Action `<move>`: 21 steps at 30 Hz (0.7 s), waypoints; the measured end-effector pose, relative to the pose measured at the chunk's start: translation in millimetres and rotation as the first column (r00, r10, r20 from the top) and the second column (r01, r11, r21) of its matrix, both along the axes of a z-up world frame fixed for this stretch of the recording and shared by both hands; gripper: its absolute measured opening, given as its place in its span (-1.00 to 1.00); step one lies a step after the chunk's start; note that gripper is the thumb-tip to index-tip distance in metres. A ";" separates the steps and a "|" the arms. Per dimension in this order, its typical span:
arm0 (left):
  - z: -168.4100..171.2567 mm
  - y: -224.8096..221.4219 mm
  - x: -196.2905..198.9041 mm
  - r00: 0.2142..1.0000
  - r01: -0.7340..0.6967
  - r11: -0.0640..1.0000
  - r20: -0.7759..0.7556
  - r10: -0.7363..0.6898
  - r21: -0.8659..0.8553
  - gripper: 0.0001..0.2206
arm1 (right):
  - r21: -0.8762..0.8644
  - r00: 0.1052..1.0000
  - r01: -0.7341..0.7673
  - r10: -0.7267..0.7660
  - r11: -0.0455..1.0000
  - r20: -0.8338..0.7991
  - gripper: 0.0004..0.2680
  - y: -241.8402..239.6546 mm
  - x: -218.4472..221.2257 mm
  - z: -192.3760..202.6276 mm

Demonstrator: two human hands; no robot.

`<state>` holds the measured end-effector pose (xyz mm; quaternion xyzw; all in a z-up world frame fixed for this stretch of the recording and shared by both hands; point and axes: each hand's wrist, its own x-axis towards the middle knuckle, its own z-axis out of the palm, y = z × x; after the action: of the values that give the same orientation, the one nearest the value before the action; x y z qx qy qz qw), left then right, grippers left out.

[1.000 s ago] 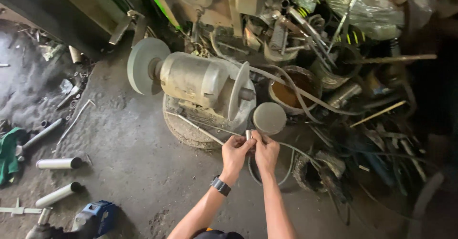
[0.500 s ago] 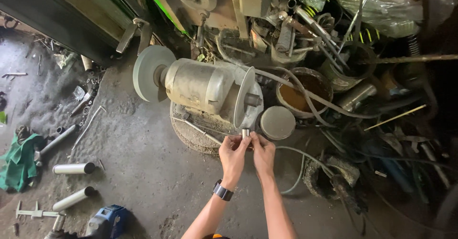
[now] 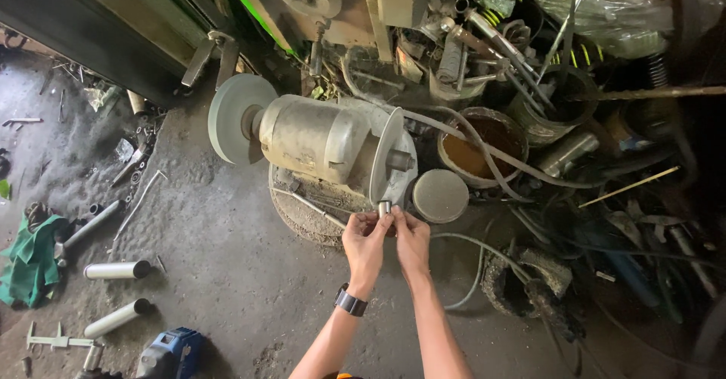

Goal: Cleaning, grinding, and machining a metal cylinder part using a lathe and a bench grinder in a workshop.

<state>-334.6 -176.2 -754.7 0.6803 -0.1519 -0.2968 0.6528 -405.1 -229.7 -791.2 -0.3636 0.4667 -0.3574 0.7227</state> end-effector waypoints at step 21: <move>12.8 -2.6 -0.3 0.996 0.078 0.995 -0.055 -0.075 0.056 -0.79 | -0.039 0.989 0.142 -0.140 0.989 0.036 -0.80 4.4 -0.9 0.1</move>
<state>-335.0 -178.8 -741.9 0.6845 -0.1519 -0.3436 0.6248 -406.0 -225.4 -791.1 -0.3385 0.4718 -0.4230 0.6956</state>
